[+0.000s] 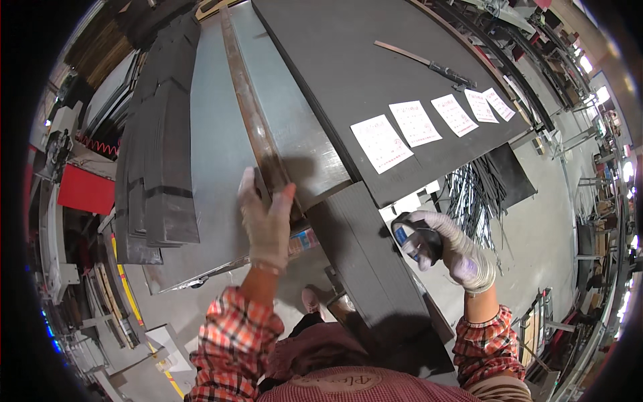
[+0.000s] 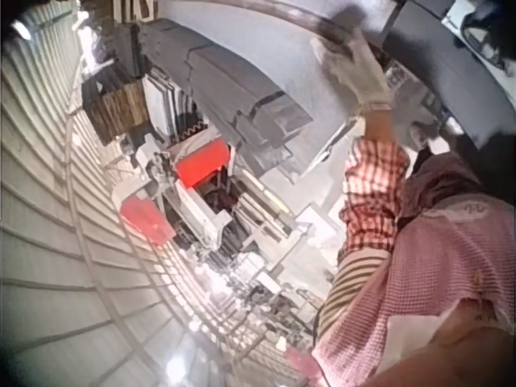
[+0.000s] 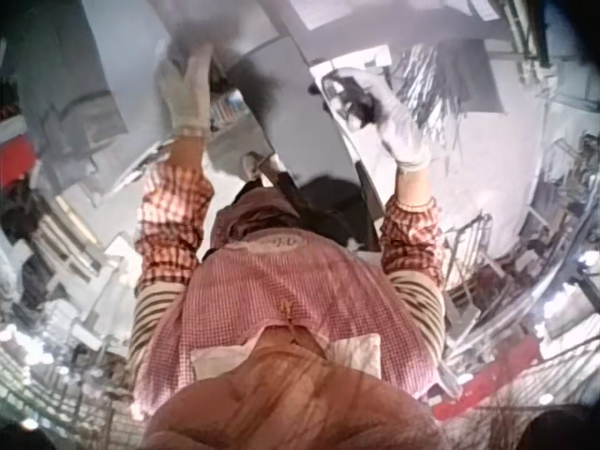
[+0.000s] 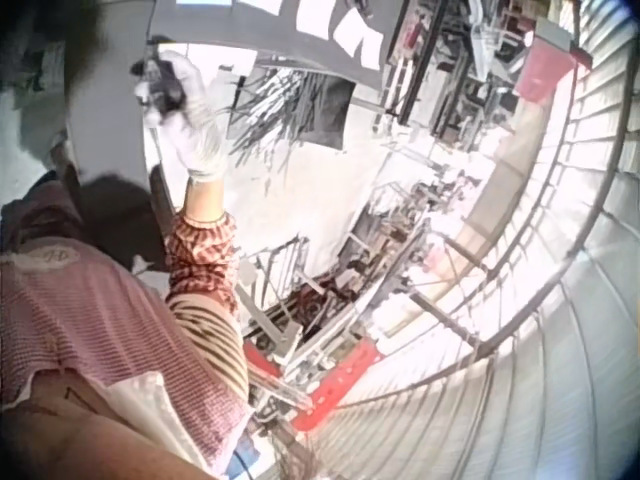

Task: Applying labels and managing materials in a building materials factory environment.

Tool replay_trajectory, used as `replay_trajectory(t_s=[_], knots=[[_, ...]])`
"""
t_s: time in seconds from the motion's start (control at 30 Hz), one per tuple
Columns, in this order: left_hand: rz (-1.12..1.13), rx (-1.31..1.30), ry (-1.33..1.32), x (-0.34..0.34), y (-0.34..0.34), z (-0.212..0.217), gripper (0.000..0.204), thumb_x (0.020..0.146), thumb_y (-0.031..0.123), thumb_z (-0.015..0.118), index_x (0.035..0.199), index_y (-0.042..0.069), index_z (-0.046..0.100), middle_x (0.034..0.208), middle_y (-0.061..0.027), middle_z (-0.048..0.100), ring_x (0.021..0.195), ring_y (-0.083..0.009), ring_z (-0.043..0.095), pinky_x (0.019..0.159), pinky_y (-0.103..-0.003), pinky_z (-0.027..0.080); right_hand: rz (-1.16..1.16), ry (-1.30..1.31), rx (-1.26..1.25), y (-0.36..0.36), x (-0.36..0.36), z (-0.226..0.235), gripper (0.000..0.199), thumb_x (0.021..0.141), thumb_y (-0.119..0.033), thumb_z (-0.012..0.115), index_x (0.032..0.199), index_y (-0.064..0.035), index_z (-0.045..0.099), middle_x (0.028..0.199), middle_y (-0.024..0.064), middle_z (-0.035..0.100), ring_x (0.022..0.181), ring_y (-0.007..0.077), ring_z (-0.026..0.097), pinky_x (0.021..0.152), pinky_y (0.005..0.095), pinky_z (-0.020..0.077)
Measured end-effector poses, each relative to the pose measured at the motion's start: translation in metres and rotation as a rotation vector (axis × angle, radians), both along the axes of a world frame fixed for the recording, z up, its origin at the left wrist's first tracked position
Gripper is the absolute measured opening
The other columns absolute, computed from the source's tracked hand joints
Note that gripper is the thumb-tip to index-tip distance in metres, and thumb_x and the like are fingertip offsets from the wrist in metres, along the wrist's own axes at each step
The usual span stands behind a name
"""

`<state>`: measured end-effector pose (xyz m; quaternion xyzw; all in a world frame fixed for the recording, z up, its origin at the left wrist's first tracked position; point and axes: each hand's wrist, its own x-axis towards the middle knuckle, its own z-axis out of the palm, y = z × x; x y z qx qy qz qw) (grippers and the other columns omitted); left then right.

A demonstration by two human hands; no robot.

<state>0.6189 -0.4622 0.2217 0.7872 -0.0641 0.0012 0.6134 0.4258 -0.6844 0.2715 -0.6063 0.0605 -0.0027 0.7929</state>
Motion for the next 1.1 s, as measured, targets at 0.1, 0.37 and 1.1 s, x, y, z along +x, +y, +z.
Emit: replay_trajectory(t_s=[0.1, 0.37, 1.1], knots=[[-0.317, -0.19, 0.008, -0.05, 0.003, 0.05, 0.047, 0.077, 0.001, 0.063, 0.121, 0.001, 0.045, 0.107, -0.0093, 0.053, 0.088, -0.0137, 0.057, 0.079, -0.026, 0.048, 0.407, -0.033, -0.236, 0.015, 0.031, 0.028, 0.08, 0.072, -0.044, 0.07, 0.136, -0.0095, 0.037, 0.103, 0.011, 0.057, 0.072, 0.0126, 0.054, 0.067, 0.0261, 0.0464], [-0.522, -0.065, 0.456, -0.042, 0.056, 0.074, 0.011, 0.076, 0.007, 0.069, 0.08, 0.005, 0.059, 0.068, 0.0002, 0.057, 0.063, -0.0077, 0.053, 0.057, -0.022, 0.044, 0.687, -0.093, -0.744, -0.024, 0.097, 0.089, 0.05, 0.08, -0.024, 0.069, 0.124, -0.007, 0.053, 0.11, 0.0164, 0.063, 0.099, 0.0251, 0.063, 0.088, 0.0329, 0.0483], [-0.7, -0.298, 0.134, -0.073, 0.022, -0.175, 0.046, 0.079, 0.043, 0.069, 0.103, 0.006, 0.055, 0.088, 0.0002, 0.058, 0.058, -0.0098, 0.049, 0.056, -0.025, 0.04, 0.171, 0.261, -0.021, -0.01, 0.049, -0.187, 0.069, 0.09, -0.059, 0.039, 0.125, 0.0001, 0.048, 0.111, 0.0113, 0.058, 0.1, 0.0176, 0.056, 0.084, 0.0289, 0.0469]])
